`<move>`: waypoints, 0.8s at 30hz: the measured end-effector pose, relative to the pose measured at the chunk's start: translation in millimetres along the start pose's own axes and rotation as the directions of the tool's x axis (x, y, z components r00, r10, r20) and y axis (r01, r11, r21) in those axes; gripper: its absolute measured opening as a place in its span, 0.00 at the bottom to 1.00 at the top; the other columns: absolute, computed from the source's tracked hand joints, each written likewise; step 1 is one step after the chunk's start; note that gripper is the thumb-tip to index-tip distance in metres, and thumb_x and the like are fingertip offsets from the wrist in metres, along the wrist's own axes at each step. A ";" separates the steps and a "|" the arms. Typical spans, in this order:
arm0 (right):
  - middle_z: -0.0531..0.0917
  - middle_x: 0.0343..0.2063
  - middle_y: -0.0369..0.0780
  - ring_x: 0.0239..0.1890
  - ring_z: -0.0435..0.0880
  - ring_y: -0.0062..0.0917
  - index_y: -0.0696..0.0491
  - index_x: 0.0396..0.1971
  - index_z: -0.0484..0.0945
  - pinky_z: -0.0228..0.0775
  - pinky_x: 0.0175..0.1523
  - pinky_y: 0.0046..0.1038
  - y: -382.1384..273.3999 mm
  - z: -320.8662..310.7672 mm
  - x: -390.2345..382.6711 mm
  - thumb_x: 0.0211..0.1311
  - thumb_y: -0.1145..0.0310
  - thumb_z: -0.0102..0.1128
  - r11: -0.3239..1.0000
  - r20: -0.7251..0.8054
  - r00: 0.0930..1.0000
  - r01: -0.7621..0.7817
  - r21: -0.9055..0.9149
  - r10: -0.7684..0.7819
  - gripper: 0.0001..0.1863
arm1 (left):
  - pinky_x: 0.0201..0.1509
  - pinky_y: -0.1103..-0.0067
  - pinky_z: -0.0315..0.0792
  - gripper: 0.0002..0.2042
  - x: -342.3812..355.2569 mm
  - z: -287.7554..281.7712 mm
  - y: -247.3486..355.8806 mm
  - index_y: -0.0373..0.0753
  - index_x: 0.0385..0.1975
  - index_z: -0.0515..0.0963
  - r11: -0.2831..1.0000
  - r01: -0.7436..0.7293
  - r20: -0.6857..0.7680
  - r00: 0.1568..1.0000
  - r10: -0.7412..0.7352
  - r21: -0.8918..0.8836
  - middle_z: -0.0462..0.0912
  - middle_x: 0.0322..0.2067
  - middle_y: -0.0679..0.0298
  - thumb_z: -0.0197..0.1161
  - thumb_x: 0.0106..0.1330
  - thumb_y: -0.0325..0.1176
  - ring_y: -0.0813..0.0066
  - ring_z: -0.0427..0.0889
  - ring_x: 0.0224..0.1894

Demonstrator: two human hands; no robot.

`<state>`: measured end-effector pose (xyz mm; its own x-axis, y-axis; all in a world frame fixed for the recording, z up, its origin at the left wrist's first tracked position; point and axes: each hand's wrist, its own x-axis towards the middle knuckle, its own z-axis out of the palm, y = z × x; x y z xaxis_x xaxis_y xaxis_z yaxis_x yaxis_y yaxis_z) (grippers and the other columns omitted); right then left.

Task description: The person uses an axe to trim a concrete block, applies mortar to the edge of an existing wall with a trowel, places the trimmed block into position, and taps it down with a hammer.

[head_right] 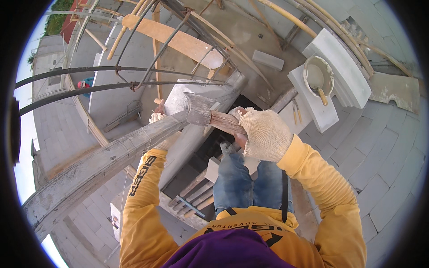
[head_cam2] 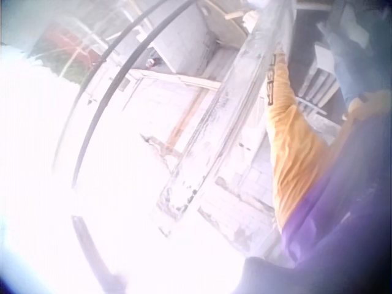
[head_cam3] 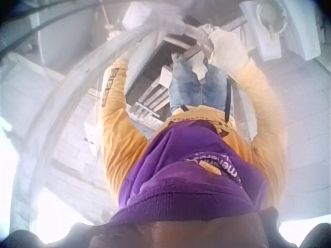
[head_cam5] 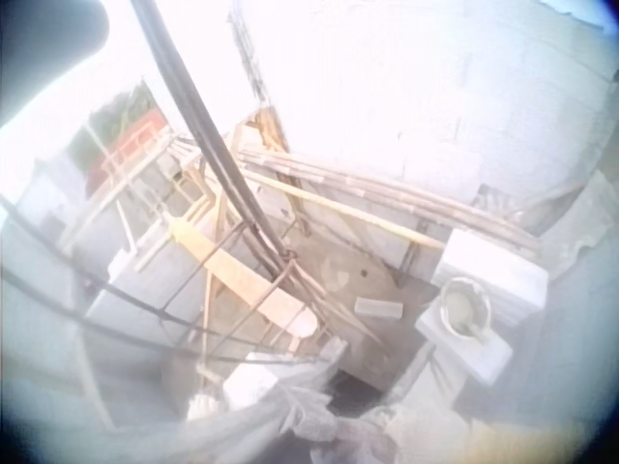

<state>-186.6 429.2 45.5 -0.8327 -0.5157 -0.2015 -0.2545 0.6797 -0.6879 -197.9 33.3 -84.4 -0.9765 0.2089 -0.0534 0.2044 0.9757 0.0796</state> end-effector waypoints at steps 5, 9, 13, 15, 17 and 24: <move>0.83 0.32 0.52 0.31 0.84 0.49 0.61 0.45 0.79 0.76 0.37 0.40 16.0 15.6 -100.1 0.57 0.68 0.67 0.932 -0.066 0.945 -0.303 0.198 0.321 0.18 | 0.74 0.51 0.56 0.39 25.5 8.6 -12.5 0.38 0.71 0.64 0.943 -0.172 -0.051 0.980 0.194 0.286 0.64 0.70 0.44 0.57 0.65 0.57 0.40 0.61 0.73; 0.82 0.31 0.53 0.33 0.82 0.51 0.60 0.44 0.78 0.73 0.40 0.41 24.0 42.6 -169.6 0.60 0.69 0.65 0.844 -0.175 0.830 -0.495 0.208 0.530 0.15 | 0.79 0.50 0.45 0.41 24.6 -1.3 0.7 0.42 0.75 0.59 0.800 -0.457 0.008 0.870 0.493 0.388 0.53 0.77 0.46 0.53 0.67 0.62 0.41 0.49 0.79; 0.80 0.30 0.53 0.35 0.81 0.50 0.61 0.45 0.78 0.72 0.43 0.40 6.0 52.1 -199.7 0.62 0.69 0.64 0.722 -0.168 0.716 -0.605 0.335 0.677 0.15 | 0.79 0.46 0.42 0.43 6.9 5.8 -21.3 0.50 0.79 0.52 0.754 -0.531 -0.020 0.812 0.583 0.387 0.47 0.79 0.46 0.52 0.67 0.64 0.42 0.43 0.81; 0.80 0.30 0.53 0.35 0.82 0.49 0.61 0.46 0.77 0.72 0.43 0.39 1.8 57.5 -208.5 0.63 0.68 0.64 0.698 -0.153 0.691 -0.645 0.311 0.706 0.16 | 0.79 0.45 0.41 0.43 2.6 10.6 -31.4 0.50 0.79 0.54 0.884 -0.410 -0.046 0.902 0.430 0.224 0.44 0.79 0.45 0.55 0.67 0.63 0.42 0.42 0.81; 0.81 0.31 0.52 0.35 0.82 0.47 0.61 0.47 0.76 0.72 0.43 0.38 -4.5 61.6 -208.4 0.64 0.67 0.64 0.719 -0.202 0.700 -0.606 0.341 0.685 0.17 | 0.79 0.46 0.40 0.44 6.0 0.0 -11.9 0.50 0.79 0.55 0.885 -0.355 -0.028 0.924 0.380 0.301 0.45 0.79 0.44 0.58 0.65 0.62 0.42 0.42 0.81; 0.80 0.34 0.50 0.36 0.80 0.43 0.60 0.47 0.76 0.72 0.44 0.37 -32.0 53.2 -174.9 0.64 0.65 0.65 0.362 0.063 0.640 -0.510 0.780 0.766 0.17 | 0.81 0.53 0.46 0.49 -26.1 -36.7 7.9 0.41 0.77 0.57 0.948 -0.317 0.091 0.944 0.316 0.003 0.47 0.79 0.46 0.72 0.58 0.54 0.45 0.47 0.80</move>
<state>-6.7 469.9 65.6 -0.6969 0.1574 -0.6996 0.7162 0.1024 -0.6904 -173.4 33.1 -45.8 -0.8515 0.5115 -0.1155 0.5040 0.8591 0.0894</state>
